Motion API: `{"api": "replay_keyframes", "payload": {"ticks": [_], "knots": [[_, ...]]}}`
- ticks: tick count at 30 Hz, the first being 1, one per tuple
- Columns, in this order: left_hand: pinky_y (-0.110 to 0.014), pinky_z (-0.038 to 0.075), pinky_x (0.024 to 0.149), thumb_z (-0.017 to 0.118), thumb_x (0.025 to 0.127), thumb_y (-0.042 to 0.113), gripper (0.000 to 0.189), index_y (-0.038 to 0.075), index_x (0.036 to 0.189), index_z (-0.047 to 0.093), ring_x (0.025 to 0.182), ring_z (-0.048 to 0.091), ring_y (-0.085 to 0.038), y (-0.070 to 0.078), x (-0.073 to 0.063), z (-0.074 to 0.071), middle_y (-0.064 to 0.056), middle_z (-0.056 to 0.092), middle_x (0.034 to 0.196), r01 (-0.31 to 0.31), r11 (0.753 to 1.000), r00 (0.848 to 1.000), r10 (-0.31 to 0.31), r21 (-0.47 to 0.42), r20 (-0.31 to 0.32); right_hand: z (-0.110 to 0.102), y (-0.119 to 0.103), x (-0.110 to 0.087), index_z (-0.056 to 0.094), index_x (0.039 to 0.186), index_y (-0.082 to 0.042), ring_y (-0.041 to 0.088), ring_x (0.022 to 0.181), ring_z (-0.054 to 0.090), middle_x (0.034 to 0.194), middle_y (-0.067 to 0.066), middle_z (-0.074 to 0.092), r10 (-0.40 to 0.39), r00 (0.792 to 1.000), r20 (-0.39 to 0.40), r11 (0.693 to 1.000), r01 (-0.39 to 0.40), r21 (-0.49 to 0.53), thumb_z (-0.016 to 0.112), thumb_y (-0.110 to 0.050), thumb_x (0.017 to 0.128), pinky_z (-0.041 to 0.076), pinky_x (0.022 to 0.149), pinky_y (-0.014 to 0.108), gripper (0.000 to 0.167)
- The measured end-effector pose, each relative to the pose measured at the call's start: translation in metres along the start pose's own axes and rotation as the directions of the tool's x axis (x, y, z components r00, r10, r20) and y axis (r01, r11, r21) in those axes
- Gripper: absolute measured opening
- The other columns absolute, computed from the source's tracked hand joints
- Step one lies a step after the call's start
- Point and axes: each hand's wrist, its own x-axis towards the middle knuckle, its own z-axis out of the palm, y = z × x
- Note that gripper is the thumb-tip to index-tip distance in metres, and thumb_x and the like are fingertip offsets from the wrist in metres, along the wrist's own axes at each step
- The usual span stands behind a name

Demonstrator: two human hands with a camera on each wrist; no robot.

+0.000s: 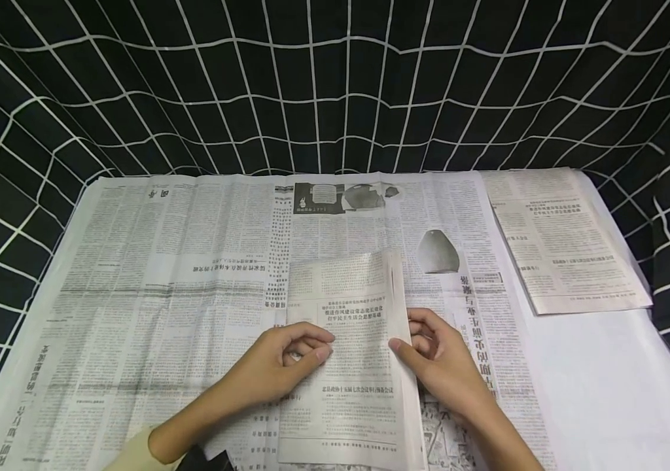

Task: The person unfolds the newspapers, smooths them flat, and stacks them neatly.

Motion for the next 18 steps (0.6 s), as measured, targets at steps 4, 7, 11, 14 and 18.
{"api": "replay_keyframes", "payload": {"ticks": [4, 7, 11, 14, 18], "knots": [[-0.019, 0.061, 0.084, 0.065, 0.105, 0.036, 0.029, 0.015, 0.124, 0.075, 0.093, 0.074, -0.003, -0.002, -0.003, 0.011, 0.002, 0.081, 0.109, 0.004, 0.999, 1.0, -0.002, -0.054, 0.03, 0.013, 0.0, -0.002, 0.046, 0.147, 0.003, 0.018, 0.087, 0.077, 0.115, 0.014, 0.067, -0.007, 1.0, 0.01, 1.0, 0.007, 0.004, 0.07, -0.011, 0.102, 0.066, 0.069, 0.038, 0.053], [-0.019, 0.061, 0.083, 0.064, 0.106, 0.037, 0.032, 0.013, 0.125, 0.075, 0.094, 0.075, -0.003, -0.002, -0.003, 0.017, -0.001, 0.081, 0.113, -0.018, 0.996, 0.999, 0.023, -0.085, 0.049, 0.022, -0.001, -0.004, 0.045, 0.148, 0.002, 0.017, 0.084, 0.076, 0.111, 0.017, 0.067, -0.025, 1.0, 0.005, 1.0, 0.025, 0.002, 0.07, -0.009, 0.101, 0.066, 0.068, 0.036, 0.054], [-0.018, 0.061, 0.085, 0.062, 0.106, 0.038, 0.036, 0.011, 0.127, 0.074, 0.097, 0.075, -0.002, -0.001, -0.003, 0.019, -0.003, 0.08, 0.116, -0.03, 0.996, 0.997, 0.036, -0.085, 0.068, 0.034, 0.0, -0.004, 0.046, 0.147, 0.003, 0.015, 0.083, 0.075, 0.11, 0.02, 0.067, -0.054, 0.999, 0.006, 0.999, 0.054, 0.002, 0.068, -0.008, 0.101, 0.065, 0.067, 0.035, 0.052], [-0.019, 0.061, 0.088, 0.062, 0.106, 0.038, 0.036, 0.011, 0.127, 0.073, 0.099, 0.075, -0.003, -0.002, -0.004, 0.019, -0.003, 0.081, 0.115, -0.014, 0.998, 0.997, 0.019, -0.067, 0.073, 0.043, 0.001, -0.005, 0.049, 0.142, 0.005, 0.013, 0.087, 0.073, 0.111, 0.019, 0.068, -0.055, 0.998, 0.005, 0.998, 0.055, 0.007, 0.067, -0.009, 0.102, 0.065, 0.07, 0.032, 0.046], [-0.022, 0.062, 0.09, 0.064, 0.105, 0.039, 0.037, 0.01, 0.126, 0.073, 0.1, 0.076, -0.005, -0.002, -0.007, 0.018, -0.003, 0.081, 0.114, 0.003, 0.999, 0.997, 0.001, -0.052, 0.072, 0.049, 0.001, -0.006, 0.05, 0.139, 0.005, 0.014, 0.09, 0.072, 0.114, 0.018, 0.068, -0.044, 0.999, 0.031, 0.998, 0.042, 0.044, 0.067, -0.011, 0.103, 0.064, 0.074, 0.03, 0.043]]}}
